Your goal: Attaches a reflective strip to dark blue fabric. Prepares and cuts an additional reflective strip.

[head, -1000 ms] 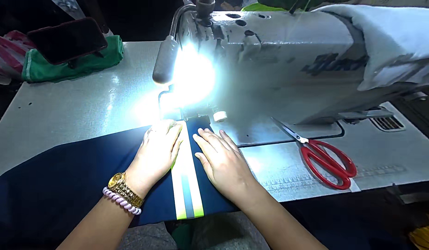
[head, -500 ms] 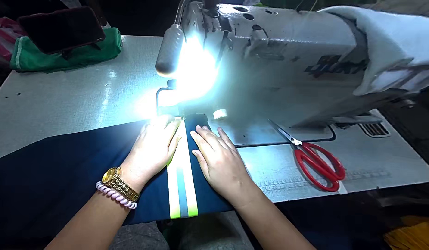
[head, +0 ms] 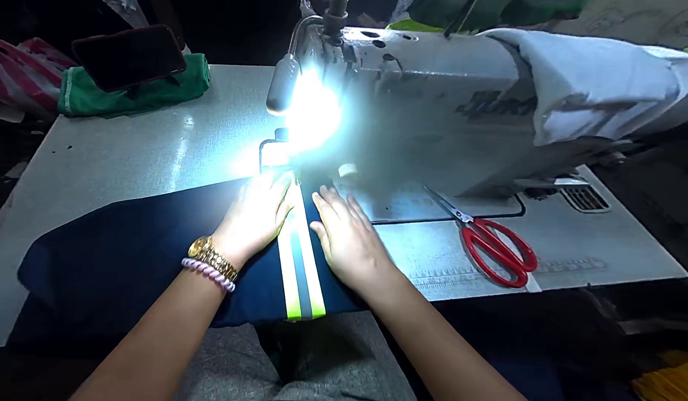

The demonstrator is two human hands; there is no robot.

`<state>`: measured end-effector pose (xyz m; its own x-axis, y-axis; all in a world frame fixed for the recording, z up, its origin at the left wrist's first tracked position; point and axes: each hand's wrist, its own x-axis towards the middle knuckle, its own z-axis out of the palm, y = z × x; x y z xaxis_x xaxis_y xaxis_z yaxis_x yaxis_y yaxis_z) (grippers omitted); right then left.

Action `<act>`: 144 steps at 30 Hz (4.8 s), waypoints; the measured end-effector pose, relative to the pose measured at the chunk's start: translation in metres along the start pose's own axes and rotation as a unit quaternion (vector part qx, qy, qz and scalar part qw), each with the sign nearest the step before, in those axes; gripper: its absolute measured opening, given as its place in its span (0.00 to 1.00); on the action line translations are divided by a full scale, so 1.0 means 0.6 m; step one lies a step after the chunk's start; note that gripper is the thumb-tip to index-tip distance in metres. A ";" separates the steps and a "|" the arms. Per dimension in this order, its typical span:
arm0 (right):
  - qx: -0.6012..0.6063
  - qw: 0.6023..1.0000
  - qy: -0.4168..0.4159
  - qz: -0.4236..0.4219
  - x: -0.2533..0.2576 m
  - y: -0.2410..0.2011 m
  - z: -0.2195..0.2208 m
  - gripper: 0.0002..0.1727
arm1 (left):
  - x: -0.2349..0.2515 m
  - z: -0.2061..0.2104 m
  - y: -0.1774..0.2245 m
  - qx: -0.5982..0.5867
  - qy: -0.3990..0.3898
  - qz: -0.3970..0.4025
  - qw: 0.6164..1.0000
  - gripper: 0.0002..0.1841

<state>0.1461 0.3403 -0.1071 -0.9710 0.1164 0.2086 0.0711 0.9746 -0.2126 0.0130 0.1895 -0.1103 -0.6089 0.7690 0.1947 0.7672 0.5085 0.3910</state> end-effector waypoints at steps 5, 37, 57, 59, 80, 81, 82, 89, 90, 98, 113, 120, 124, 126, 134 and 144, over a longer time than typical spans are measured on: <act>-0.010 1.000 -0.023 -0.002 -0.080 -0.016 0.011 0.43 | -0.136 -0.067 -0.063 0.066 0.046 -0.120 0.989 0.27; 0.683 0.685 -0.109 0.228 -0.244 -0.149 -0.009 0.07 | -0.184 -0.002 0.046 -0.114 0.033 -0.046 0.992 0.27; 0.164 0.982 0.099 0.003 -0.188 -0.019 0.010 0.22 | -0.190 0.023 0.078 -0.039 0.003 -0.035 0.999 0.29; 0.140 0.986 0.089 -0.018 -0.192 -0.022 0.008 0.21 | -0.192 0.023 0.072 -0.042 0.010 -0.026 0.999 0.29; 0.081 0.991 0.076 -0.074 -0.202 -0.042 0.008 0.16 | -0.234 0.052 0.099 -0.052 0.125 0.019 0.991 0.15; 0.081 0.991 0.074 -0.073 -0.202 -0.042 0.008 0.16 | -0.236 0.053 0.100 -0.055 0.126 0.007 0.990 0.16; 0.082 0.991 0.072 -0.072 -0.202 -0.042 0.008 0.16 | -0.238 0.052 0.096 -0.059 0.130 -0.006 0.990 0.18; 0.084 0.992 0.061 -0.072 -0.203 -0.036 0.007 0.18 | -0.238 0.040 0.064 -0.043 0.126 -0.033 0.991 0.16; 0.094 0.991 0.062 -0.070 -0.204 -0.034 0.007 0.18 | -0.237 0.039 0.064 -0.047 0.124 -0.034 0.991 0.17; 0.104 0.990 0.060 -0.077 -0.207 -0.031 0.006 0.16 | -0.239 0.038 0.065 -0.049 0.122 -0.023 0.991 0.17; 0.121 0.991 0.005 -0.055 -0.187 -0.045 -0.010 0.16 | -0.250 0.014 0.128 -0.019 0.020 -0.024 0.999 0.16; 0.080 0.993 0.054 -0.063 -0.083 -0.008 0.013 0.17 | -0.165 0.035 0.063 0.000 0.067 0.014 0.998 0.22; 0.064 0.993 0.061 -0.073 -0.021 0.011 0.016 0.17 | -0.107 0.018 0.035 0.007 0.024 0.013 1.000 0.24; 0.057 0.994 0.048 -0.074 0.008 0.020 0.011 0.18 | -0.077 0.011 0.021 0.003 0.001 0.016 1.000 0.25; 0.101 0.993 0.021 -0.048 0.037 0.020 -0.013 0.19 | -0.034 -0.010 0.015 0.018 -0.028 0.021 0.999 0.26; 0.138 0.987 0.063 -0.050 -0.120 -0.008 0.018 0.17 | -0.162 0.019 0.035 -0.027 0.021 -0.017 0.999 0.30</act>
<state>0.2131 0.3250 -0.1316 -0.9326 0.0621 0.3555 -0.1053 0.8953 -0.4329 0.0909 0.1298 -0.1315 -0.6430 0.7343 0.2175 0.7346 0.5111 0.4463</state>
